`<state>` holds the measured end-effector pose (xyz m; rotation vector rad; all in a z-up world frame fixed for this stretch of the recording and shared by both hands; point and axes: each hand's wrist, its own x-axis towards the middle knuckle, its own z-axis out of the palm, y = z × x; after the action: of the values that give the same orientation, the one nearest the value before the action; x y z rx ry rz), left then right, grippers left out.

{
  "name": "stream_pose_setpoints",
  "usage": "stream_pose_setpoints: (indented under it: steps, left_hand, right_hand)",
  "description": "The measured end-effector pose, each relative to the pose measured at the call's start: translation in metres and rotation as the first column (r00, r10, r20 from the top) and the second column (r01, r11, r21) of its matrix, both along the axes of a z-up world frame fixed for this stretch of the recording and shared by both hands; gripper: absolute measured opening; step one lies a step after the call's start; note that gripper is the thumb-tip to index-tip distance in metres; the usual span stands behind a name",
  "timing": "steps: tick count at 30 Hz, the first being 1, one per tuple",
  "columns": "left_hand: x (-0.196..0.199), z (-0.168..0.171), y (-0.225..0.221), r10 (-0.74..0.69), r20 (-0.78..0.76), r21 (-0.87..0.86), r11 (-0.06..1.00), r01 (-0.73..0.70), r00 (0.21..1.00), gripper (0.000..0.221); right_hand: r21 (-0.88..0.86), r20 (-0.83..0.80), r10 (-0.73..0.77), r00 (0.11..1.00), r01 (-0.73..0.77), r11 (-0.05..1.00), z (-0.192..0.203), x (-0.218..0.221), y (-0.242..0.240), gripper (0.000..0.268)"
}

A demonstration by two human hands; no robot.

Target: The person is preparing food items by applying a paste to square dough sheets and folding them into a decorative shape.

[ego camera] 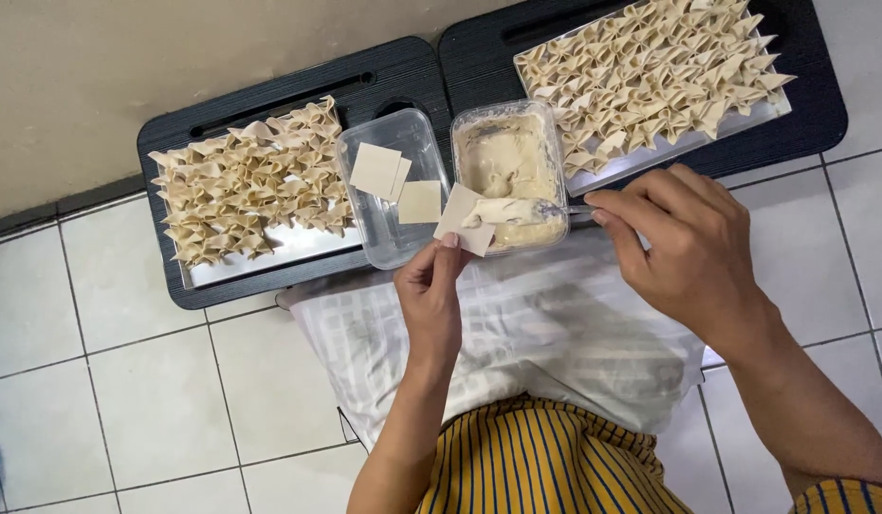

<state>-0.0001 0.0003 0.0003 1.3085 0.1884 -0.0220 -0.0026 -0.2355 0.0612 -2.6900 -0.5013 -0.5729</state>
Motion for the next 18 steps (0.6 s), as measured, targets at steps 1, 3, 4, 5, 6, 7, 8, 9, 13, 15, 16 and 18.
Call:
stream_pose_setpoints:
  steps: [1,3,4,5,6,7,8,9,13,15,16,18]
  left_hand:
    - [0.000,-0.002,0.001,0.000,0.001,-0.001,1.000,0.000,1.000,0.037]
    - [0.000,-0.007,0.004,-0.018,-0.004,0.024,1.000,0.018,1.000,0.024]
    - [0.000,-0.003,0.005,-0.017,-0.004,0.024,1.000,0.017,1.000,0.024]
    - [0.001,0.001,0.006,-0.079,0.007,-0.056,0.995,0.079,0.997,0.023]
    - [0.003,0.004,0.006,-0.139,0.023,-0.134,0.981,0.141,0.990,0.024]
    - [0.003,0.003,0.007,-0.140,0.023,-0.134,0.981,0.141,0.990,0.024]
    - [0.003,0.002,0.009,-0.172,0.028,-0.161,0.972,0.174,0.985,0.026]
    - [0.004,0.001,0.010,-0.203,0.037,-0.187,0.960,0.206,0.979,0.028]
    - [0.008,-0.003,0.012,-0.205,0.015,-0.250,0.947,0.202,0.979,0.027]
    - [0.008,0.001,0.011,-0.215,0.030,-0.251,0.944,0.215,0.976,0.027]
    - [0.008,0.001,0.011,-0.216,0.029,-0.251,0.944,0.217,0.976,0.027]
    - [0.007,0.002,0.009,-0.231,0.049,-0.229,0.945,0.236,0.972,0.029]
  right_hand:
    - [-0.001,0.001,0.000,1.000,0.000,1.000,0.001,-0.001,0.000,0.017]
    - [-0.034,0.021,-0.009,1.000,0.010,0.999,0.004,-0.004,0.001,0.015]
    - [-0.035,0.021,-0.008,1.000,0.009,0.999,0.004,-0.005,0.000,0.015]
    - [-0.043,0.039,0.001,0.999,0.001,0.999,0.005,-0.006,0.000,0.017]
    - [-0.052,0.058,0.010,0.998,-0.007,0.999,0.005,-0.006,0.000,0.020]
    - [-0.051,0.058,0.009,0.998,-0.006,0.999,0.005,-0.007,-0.001,0.020]
    - [-0.045,0.046,0.036,0.998,-0.034,0.998,0.005,-0.007,-0.001,0.023]
    - [-0.040,0.039,0.063,0.997,-0.062,0.997,0.005,-0.007,-0.002,0.026]
    - [-0.033,0.037,0.072,0.997,-0.070,0.997,0.007,-0.008,-0.001,0.034]
    - [-0.044,0.017,0.081,0.997,-0.080,0.996,0.006,-0.009,-0.001,0.035]
    - [-0.044,0.017,0.080,0.997,-0.079,0.996,0.006,-0.010,-0.002,0.035]
    - [-0.048,0.008,0.057,0.998,-0.057,0.997,0.006,-0.011,-0.002,0.037]
